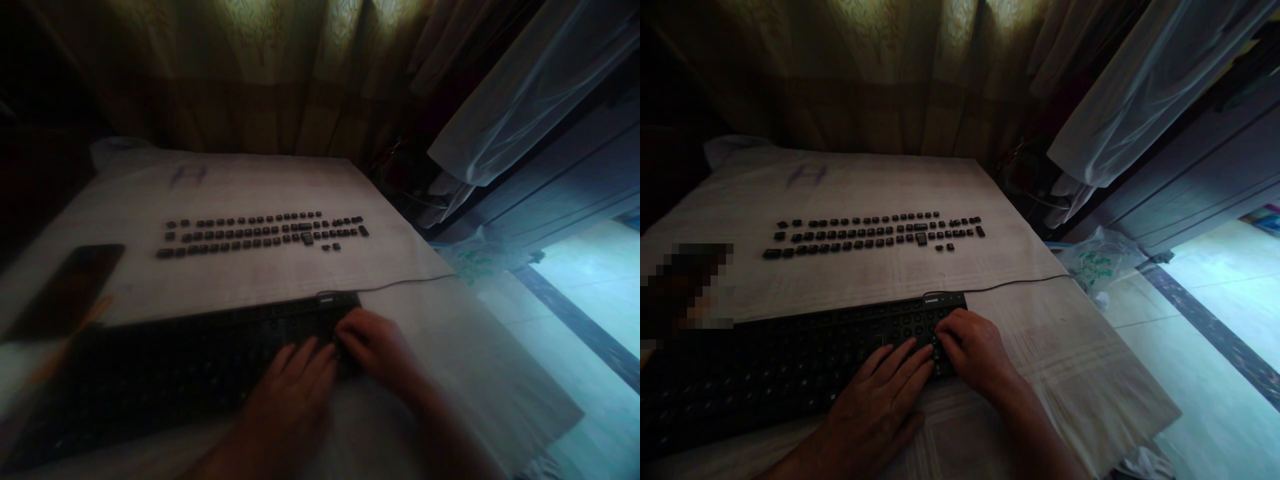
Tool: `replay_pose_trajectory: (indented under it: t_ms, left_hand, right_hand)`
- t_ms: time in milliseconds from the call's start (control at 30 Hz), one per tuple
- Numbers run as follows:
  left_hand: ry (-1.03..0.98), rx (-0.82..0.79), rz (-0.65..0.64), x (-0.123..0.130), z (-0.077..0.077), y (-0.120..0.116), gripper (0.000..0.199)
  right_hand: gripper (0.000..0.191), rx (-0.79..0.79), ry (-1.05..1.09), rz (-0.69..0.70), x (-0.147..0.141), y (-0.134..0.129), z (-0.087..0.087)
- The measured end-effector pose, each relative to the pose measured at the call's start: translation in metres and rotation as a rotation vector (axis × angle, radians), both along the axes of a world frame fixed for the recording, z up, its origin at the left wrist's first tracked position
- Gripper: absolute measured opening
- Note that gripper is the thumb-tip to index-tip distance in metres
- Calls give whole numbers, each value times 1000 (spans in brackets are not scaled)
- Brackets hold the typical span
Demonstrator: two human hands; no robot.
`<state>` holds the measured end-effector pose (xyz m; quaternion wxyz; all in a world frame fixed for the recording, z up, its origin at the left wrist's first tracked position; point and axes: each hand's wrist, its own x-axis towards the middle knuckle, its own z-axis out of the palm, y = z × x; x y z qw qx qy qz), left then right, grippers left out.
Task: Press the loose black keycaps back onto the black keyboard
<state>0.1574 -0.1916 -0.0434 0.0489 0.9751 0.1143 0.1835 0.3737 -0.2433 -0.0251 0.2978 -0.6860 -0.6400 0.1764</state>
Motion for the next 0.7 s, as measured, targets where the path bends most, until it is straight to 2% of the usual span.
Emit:
replay_pose_trajectory:
  t_ms: [700]
  left_hand:
    - [6, -8, 14, 1, 0, -1, 38]
  right_hand:
    - [15, -23, -26, 6, -2, 1, 3]
